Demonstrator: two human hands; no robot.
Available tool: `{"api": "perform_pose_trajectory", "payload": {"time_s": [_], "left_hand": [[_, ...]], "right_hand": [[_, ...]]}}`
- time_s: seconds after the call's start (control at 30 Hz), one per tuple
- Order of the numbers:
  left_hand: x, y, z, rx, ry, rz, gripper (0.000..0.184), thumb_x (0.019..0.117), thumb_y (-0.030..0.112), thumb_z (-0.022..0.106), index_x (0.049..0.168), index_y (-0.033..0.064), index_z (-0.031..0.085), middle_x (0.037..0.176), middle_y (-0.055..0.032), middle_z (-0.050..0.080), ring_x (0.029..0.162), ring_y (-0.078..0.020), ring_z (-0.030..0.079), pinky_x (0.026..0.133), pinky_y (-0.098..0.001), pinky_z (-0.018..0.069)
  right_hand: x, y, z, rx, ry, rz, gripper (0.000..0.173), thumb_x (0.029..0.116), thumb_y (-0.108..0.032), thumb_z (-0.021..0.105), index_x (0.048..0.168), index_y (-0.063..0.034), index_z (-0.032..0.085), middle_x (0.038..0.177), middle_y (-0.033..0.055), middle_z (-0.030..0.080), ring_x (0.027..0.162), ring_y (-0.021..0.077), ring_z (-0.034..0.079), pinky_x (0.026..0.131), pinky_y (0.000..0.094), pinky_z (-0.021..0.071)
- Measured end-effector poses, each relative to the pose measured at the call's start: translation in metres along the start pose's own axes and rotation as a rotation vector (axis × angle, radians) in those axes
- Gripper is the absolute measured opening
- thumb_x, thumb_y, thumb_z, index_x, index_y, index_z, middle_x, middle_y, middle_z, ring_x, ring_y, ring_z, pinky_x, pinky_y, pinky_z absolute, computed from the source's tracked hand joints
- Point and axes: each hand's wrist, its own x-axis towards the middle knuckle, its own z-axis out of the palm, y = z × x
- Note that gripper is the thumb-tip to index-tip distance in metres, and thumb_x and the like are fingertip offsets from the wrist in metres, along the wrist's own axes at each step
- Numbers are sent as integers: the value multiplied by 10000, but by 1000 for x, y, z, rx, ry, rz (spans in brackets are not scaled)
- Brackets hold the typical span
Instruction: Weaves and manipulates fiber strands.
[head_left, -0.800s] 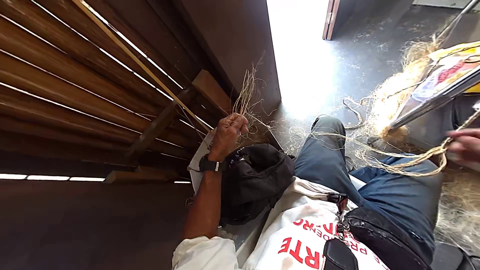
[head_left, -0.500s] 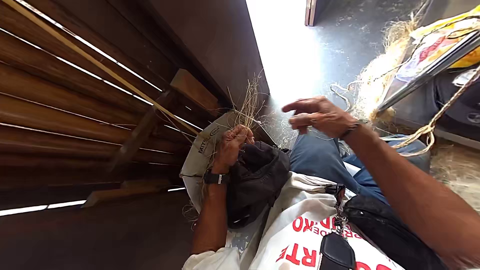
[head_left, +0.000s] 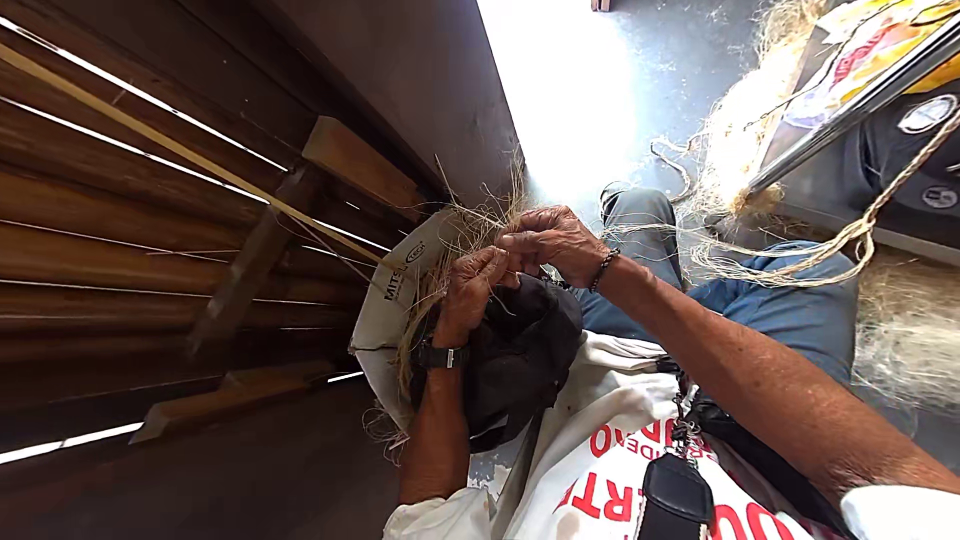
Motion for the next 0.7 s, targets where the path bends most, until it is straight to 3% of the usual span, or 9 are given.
{"api": "perform_pose_trajectory", "payload": {"time_s": [0.1,0.27,0.33,0.4,0.47,0.57,0.7], "left_hand": [[0,-4,-1,17,19,2,296,1090,194,470,1027,69,731,878,-32,724,763,-123,684,734,-304,595],[1,-7,-1,19,209,0,274,1091,182,481,1122,75,731,1070,-24,751,964,-116,709,878,-318,591],[0,-6,-5,54,236,44,247,1077,175,504,1152,81,719,1127,-18,732,1003,-113,685,877,-307,574],[-2,-4,-16,132,177,57,280,1049,167,568,1295,70,660,1261,-39,681,1119,-141,657,961,-334,562],[-4,-6,-29,357,161,-14,345,1045,215,593,1367,97,633,1316,-47,662,1151,-136,652,970,-342,560],[-2,-24,-50,642,108,-157,348,1078,267,516,1358,118,660,1376,-87,641,1248,-209,615,1070,-464,484],[-4,-63,-65,707,35,-379,408,1117,305,413,1299,61,685,1302,-150,680,1228,-277,632,1084,-533,455]], "right_hand": [[-1,5,-3,19,42,10,148,992,-70,642,905,15,727,664,45,681,505,65,576,480,212,494],[-5,6,-10,64,126,32,153,1014,-89,623,927,-7,717,686,20,662,539,75,596,499,224,523],[-5,6,-13,79,184,14,179,1037,-121,589,967,-22,722,771,20,694,611,83,632,546,239,544],[-3,7,-18,123,220,-22,234,1072,-143,520,1007,-18,707,909,57,735,710,114,681,632,272,588],[-2,8,-21,197,246,-64,271,1093,-155,465,1005,-11,677,943,97,752,790,167,730,737,331,626],[-1,7,-20,300,277,-102,278,1110,-143,417,966,-24,623,869,94,732,838,212,748,853,393,632],[2,5,-17,285,339,-122,273,1106,-145,432,911,-61,603,756,26,666,679,175,706,744,400,648]]}}
